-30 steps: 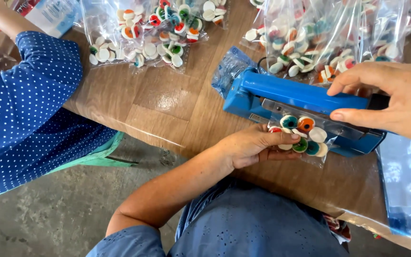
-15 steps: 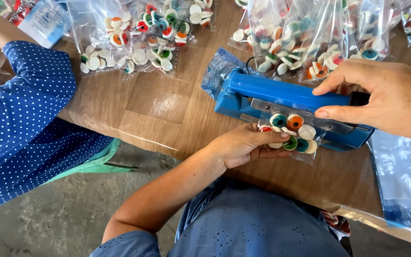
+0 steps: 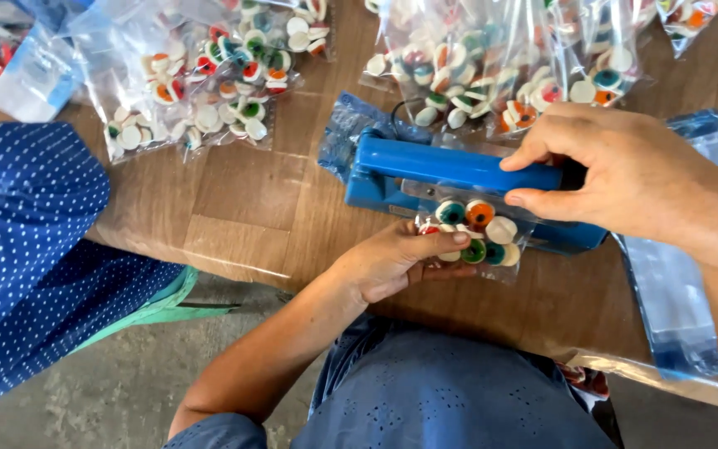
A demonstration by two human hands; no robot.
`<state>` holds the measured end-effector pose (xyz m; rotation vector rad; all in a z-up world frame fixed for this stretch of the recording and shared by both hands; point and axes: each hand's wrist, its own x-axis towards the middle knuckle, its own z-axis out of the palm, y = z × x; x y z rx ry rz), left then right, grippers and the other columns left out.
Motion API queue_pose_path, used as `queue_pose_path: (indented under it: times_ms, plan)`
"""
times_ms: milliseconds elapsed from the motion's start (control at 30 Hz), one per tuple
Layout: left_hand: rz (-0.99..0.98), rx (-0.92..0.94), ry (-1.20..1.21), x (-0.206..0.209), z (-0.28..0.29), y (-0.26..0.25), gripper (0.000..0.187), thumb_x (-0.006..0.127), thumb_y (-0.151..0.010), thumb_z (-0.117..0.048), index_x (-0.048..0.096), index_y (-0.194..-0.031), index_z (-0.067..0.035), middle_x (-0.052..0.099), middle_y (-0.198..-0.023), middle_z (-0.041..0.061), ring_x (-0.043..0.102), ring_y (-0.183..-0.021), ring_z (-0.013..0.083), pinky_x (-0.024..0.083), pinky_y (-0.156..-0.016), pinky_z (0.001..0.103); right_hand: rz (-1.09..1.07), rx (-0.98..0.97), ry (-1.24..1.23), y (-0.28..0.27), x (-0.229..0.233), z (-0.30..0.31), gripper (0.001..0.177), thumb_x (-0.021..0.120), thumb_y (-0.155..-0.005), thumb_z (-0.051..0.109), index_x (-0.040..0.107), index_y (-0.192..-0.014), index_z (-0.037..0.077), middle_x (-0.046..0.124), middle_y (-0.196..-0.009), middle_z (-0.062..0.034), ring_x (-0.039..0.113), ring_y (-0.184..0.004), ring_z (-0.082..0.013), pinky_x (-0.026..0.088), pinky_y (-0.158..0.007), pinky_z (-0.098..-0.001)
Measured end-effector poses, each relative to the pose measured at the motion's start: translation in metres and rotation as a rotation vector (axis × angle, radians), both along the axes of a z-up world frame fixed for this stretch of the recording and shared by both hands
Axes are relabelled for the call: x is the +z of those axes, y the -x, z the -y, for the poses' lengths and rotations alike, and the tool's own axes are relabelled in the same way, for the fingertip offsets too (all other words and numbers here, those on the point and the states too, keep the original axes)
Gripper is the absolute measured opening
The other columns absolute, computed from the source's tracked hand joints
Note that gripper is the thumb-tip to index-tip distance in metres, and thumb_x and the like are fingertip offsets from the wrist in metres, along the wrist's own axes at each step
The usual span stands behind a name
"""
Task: Sealing small plastic bags filled with colorful items using a manual impulse sealer.
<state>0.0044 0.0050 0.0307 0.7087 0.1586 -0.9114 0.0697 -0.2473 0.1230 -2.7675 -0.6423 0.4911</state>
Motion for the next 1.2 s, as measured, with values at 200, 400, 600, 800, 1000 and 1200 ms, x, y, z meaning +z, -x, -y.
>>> queue_pose_path:
  times_ms: [200, 400, 600, 800, 1000, 1200]
  plan:
    - [0.021, 0.016, -0.117, -0.005, 0.005, 0.003, 0.036, 0.080, -0.087, -0.014, 0.071, -0.120, -0.002, 0.075, -0.119, 0.013, 0.072, -0.112, 0.0277, 0.062, -0.099, 0.041, 0.027, 0.026, -0.119, 0.002, -0.001, 0.003, 0.038, 0.083, -0.080, 0.036, 0.070, -0.116, 0.029, 0.068, -0.122, 0.0094, 0.062, -0.126, -0.0197, 0.051, -0.089, -0.0445]
    - [0.018, 0.000, -0.127, -0.011, 0.003, 0.004, 0.029, 0.076, -0.091, -0.015, 0.072, -0.116, -0.001, 0.075, -0.117, 0.014, 0.072, -0.112, 0.0263, 0.061, -0.101, 0.041, 0.024, 0.038, -0.228, 0.003, 0.013, 0.000, 0.024, 0.080, -0.085, 0.030, 0.072, -0.107, 0.025, 0.069, -0.109, 0.0082, 0.069, -0.089, -0.0183, 0.051, -0.076, -0.0376]
    - [0.031, -0.068, -0.165, 0.011, 0.003, -0.001, 0.041, 0.074, -0.091, -0.018, 0.066, -0.128, -0.002, 0.072, -0.125, 0.017, 0.071, -0.115, 0.0357, 0.061, -0.099, 0.042, 0.049, 0.105, -0.233, 0.004, 0.016, 0.003, 0.020, 0.078, -0.091, 0.034, 0.067, -0.103, 0.023, 0.060, -0.101, 0.0053, 0.060, -0.075, -0.0196, 0.045, -0.063, -0.0399]
    - [0.049, -0.008, -0.265, 0.009, 0.008, 0.003, 0.038, 0.077, -0.088, -0.014, 0.068, -0.123, -0.003, 0.075, -0.120, 0.017, 0.073, -0.110, 0.0319, 0.063, -0.096, 0.041, 0.073, 0.159, -0.284, 0.002, 0.014, 0.005, 0.021, 0.077, -0.091, 0.035, 0.066, -0.101, 0.020, 0.057, -0.099, 0.0013, 0.060, -0.081, -0.0203, 0.046, -0.064, -0.0393]
    - [0.041, -0.037, -0.292, 0.006, 0.005, 0.001, 0.040, 0.076, -0.088, -0.011, 0.066, -0.125, -0.001, 0.074, -0.122, 0.018, 0.072, -0.114, 0.0334, 0.061, -0.099, 0.040, 0.013, 0.136, -0.291, 0.001, 0.015, 0.005, 0.022, 0.077, -0.090, 0.035, 0.067, -0.104, 0.021, 0.059, -0.103, 0.0020, 0.062, -0.081, -0.0215, 0.047, -0.065, -0.0414]
    - [0.110, -0.113, -0.249, 0.001, 0.000, -0.003, 0.042, 0.076, -0.087, -0.001, 0.064, -0.127, 0.000, 0.072, -0.125, 0.018, 0.071, -0.114, 0.0302, 0.061, -0.099, 0.040, 0.002, 0.146, -0.312, 0.001, 0.016, 0.008, 0.021, 0.077, -0.091, 0.032, 0.067, -0.105, 0.021, 0.060, -0.106, 0.0033, 0.061, -0.079, -0.0205, 0.049, -0.064, -0.0413]
